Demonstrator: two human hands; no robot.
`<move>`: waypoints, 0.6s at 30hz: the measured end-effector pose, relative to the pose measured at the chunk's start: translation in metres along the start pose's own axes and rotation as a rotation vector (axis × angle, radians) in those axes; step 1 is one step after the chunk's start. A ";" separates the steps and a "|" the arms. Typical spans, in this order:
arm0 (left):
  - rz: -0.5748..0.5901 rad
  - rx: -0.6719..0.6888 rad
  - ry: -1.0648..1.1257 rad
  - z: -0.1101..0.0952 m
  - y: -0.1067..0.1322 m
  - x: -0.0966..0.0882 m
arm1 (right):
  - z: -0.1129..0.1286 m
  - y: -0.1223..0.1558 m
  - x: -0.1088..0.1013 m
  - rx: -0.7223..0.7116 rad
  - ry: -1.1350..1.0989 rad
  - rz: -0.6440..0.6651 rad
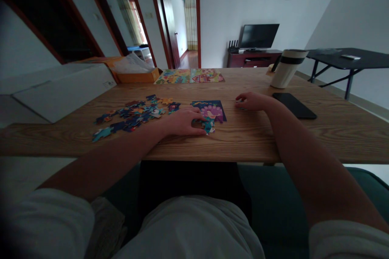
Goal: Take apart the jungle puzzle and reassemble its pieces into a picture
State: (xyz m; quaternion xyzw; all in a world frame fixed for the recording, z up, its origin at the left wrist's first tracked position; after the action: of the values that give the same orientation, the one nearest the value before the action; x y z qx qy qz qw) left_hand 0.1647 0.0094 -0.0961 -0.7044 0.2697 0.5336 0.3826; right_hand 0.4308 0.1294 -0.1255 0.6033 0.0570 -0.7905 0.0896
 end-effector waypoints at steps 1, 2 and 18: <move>0.001 -0.015 0.011 0.001 0.000 0.000 | 0.000 0.000 0.000 -0.008 0.005 -0.005; 0.003 -0.031 0.024 0.002 -0.001 -0.001 | 0.001 -0.001 0.000 -0.012 0.009 -0.006; 0.165 -0.184 -0.014 0.026 0.016 -0.016 | 0.002 0.003 -0.002 -0.007 0.002 0.001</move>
State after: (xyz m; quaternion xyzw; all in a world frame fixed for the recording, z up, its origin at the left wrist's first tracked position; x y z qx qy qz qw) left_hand 0.1337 0.0210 -0.0887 -0.7083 0.2738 0.5907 0.2729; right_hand 0.4301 0.1266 -0.1235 0.6039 0.0595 -0.7894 0.0921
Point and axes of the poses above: each hand's wrist, its own y-axis away from the middle knuckle, its own x-axis out of the palm, z = x × y, the point moved 7 cm from there along -y, towards the middle knuckle, and after that the axes turned 4 degrees about -z, right-handed, at the moved point
